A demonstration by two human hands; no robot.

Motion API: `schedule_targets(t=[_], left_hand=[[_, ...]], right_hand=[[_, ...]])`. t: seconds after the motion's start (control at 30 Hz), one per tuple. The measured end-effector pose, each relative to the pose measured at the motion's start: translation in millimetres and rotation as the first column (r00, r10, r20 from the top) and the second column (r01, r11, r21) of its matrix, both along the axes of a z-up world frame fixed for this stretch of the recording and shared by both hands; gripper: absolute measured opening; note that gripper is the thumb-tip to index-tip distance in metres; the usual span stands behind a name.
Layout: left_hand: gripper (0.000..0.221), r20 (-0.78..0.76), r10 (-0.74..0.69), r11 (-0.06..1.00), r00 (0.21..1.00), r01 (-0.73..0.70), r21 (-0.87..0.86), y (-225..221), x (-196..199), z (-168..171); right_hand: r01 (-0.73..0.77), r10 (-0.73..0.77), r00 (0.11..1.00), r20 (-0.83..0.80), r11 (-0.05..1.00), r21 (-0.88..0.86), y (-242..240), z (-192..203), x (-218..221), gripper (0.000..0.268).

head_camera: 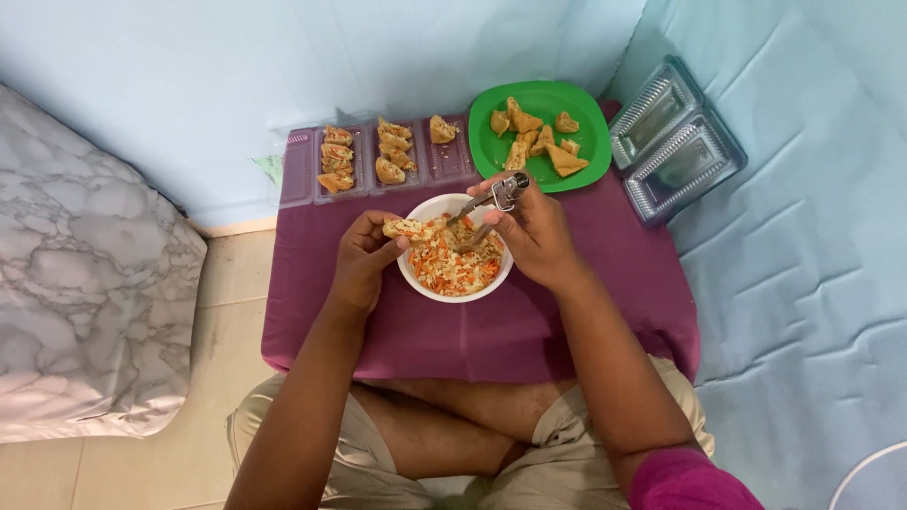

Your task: Filling pastry shells with a savory mixture using metal tongs at a natural pace.

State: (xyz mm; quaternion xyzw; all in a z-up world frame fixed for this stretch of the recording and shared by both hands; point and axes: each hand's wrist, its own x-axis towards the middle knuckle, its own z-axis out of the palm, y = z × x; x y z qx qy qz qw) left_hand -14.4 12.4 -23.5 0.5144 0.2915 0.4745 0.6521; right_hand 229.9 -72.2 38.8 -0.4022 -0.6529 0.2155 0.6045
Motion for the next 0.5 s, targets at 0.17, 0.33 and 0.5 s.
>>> schedule_targets(t=[0.17, 0.33, 0.5], left_hand=[[0.038, 0.006, -0.011, 1.000, 1.000, 0.011, -0.002, 0.7, -0.7, 0.0], [0.038, -0.009, -0.009, 1.000, 1.000, 0.009, 0.008, -0.9, -0.2, 1.8], [0.037, -0.012, -0.015, 1.000, 1.000, 0.015, 0.021, 1.3, -1.2, -2.0]], right_hand=[[-0.004, 0.003, 1.000, 0.013, 0.999, 0.040, 4.0, -7.1, 7.3, 0.042], [0.031, -0.035, 0.998, 0.058, 0.997, 0.071, 3.2, -6.2, 5.5, 0.041], [-0.018, 0.018, 1.000, -0.020, 0.999, 0.027, 3.9, -5.1, 1.9, 0.041]])
